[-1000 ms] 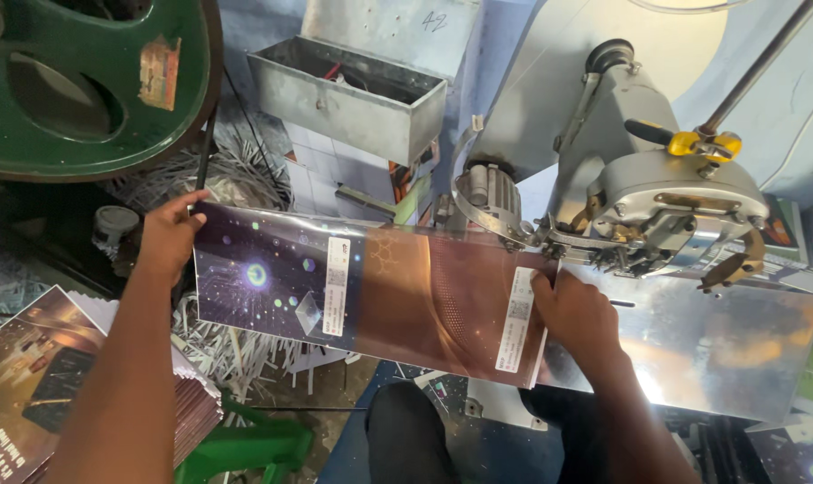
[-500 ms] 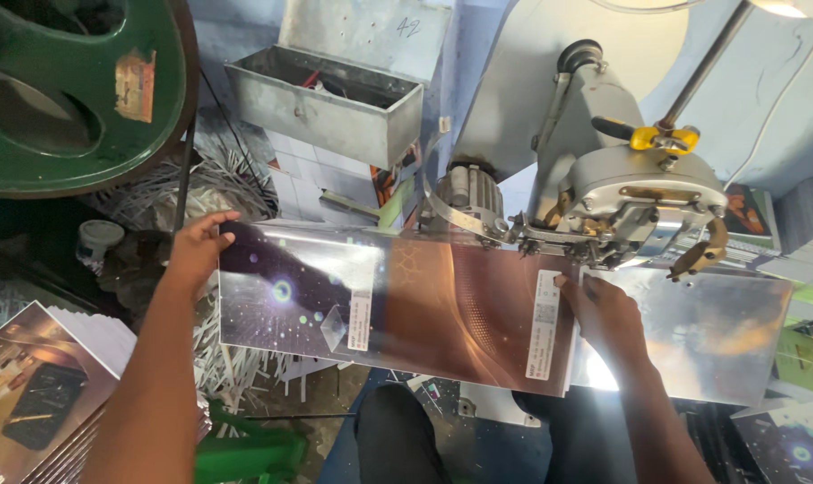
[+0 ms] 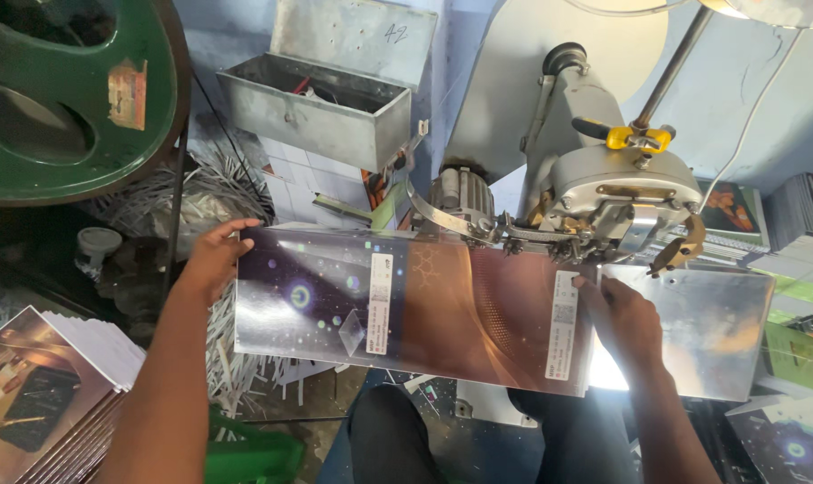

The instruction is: The person repeatedly picks up printed covers, places them on a metal binding machine, and operates the machine to staple the spine. Finished items are set aside on a nearby surface. The process is repeated for multiple covers throughout the clip.

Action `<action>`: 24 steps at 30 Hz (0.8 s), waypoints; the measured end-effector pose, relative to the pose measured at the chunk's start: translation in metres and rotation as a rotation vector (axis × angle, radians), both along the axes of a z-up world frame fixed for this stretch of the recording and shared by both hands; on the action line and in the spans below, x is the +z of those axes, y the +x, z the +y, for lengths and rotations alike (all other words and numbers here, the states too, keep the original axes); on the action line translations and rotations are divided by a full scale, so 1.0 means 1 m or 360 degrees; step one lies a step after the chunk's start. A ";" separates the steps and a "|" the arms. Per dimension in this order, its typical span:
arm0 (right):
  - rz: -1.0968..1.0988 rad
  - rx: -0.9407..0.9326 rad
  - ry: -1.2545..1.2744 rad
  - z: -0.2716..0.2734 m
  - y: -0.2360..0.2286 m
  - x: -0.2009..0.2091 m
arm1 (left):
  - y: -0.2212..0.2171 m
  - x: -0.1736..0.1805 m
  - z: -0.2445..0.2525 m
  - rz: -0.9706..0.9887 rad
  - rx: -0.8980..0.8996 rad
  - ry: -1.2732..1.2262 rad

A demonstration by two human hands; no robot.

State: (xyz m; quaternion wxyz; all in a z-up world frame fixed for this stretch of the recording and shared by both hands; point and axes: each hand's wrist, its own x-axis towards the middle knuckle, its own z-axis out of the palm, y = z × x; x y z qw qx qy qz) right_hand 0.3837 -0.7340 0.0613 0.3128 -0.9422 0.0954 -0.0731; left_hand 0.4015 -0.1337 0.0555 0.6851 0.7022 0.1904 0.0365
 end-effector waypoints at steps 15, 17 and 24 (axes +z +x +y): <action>-0.0907 0.0456 -0.0905 -0.049 0.014 -0.022 | 0.004 -0.013 -0.025 -0.0176 -0.0118 0.0093; -0.0914 0.0484 -0.0903 -0.054 0.017 -0.024 | 0.005 -0.017 -0.026 -0.0185 -0.0110 0.0086; -0.0920 0.0442 -0.0921 -0.065 0.018 -0.031 | 0.004 -0.015 -0.035 -0.0226 -0.0124 0.0136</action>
